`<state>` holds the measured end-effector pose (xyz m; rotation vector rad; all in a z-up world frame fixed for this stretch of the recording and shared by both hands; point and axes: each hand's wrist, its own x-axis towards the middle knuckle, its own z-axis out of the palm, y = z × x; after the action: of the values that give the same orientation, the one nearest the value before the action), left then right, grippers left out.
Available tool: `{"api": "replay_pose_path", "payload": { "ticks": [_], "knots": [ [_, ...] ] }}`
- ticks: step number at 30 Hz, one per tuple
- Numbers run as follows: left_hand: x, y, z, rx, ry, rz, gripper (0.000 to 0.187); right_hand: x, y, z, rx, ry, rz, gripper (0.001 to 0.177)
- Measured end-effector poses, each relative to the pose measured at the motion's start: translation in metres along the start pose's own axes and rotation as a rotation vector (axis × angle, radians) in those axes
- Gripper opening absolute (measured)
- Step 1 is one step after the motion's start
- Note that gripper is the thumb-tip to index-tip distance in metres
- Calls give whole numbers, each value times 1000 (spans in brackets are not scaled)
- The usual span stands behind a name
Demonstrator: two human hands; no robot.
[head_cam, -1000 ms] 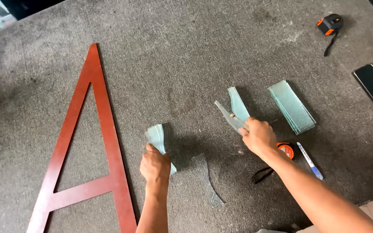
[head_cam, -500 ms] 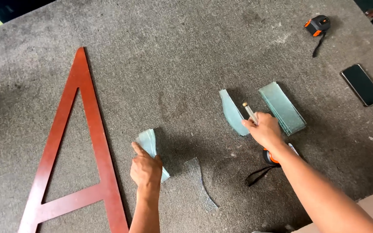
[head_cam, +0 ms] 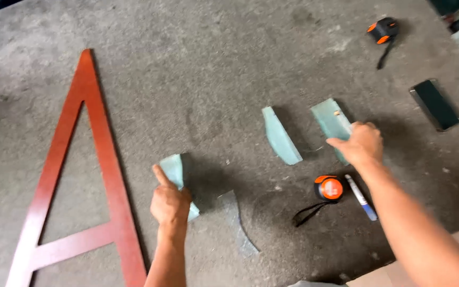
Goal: Cutting and shaping small pieces of glass using a handheld glass cutter and measuring tools on a workbench.
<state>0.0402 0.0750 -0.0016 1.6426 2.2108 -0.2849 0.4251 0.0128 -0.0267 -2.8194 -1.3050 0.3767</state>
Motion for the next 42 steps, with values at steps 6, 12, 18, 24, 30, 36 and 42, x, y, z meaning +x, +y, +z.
{"api": "replay_pose_path", "payload": {
  "ticks": [6, 12, 18, 24, 30, 36, 42],
  "knots": [
    [6, -1, -1, 96, -13, -9, 89, 1, 6, 8, -32, 99, -118, 53],
    [3, 8, -18, 23, -30, -18, 95, -30, -2, -23, 134, 136, -47, 44],
    [24, 10, -23, 104, -52, 48, 90, -134, -54, -35, 269, -96, -26, 51],
    [46, 5, -20, 118, -95, 131, 59, -204, -72, 37, 297, -255, -266, 53],
    [54, 6, -10, 256, -56, 225, 58, -220, -98, 58, 127, -245, -324, 52],
    [27, 6, -28, 98, -4, 223, 65, -221, -141, 30, 179, -471, -240, 52],
    [-64, -30, -16, -358, 296, 613, 24, -226, -144, 29, 272, -371, -190, 53]
  ]
}}
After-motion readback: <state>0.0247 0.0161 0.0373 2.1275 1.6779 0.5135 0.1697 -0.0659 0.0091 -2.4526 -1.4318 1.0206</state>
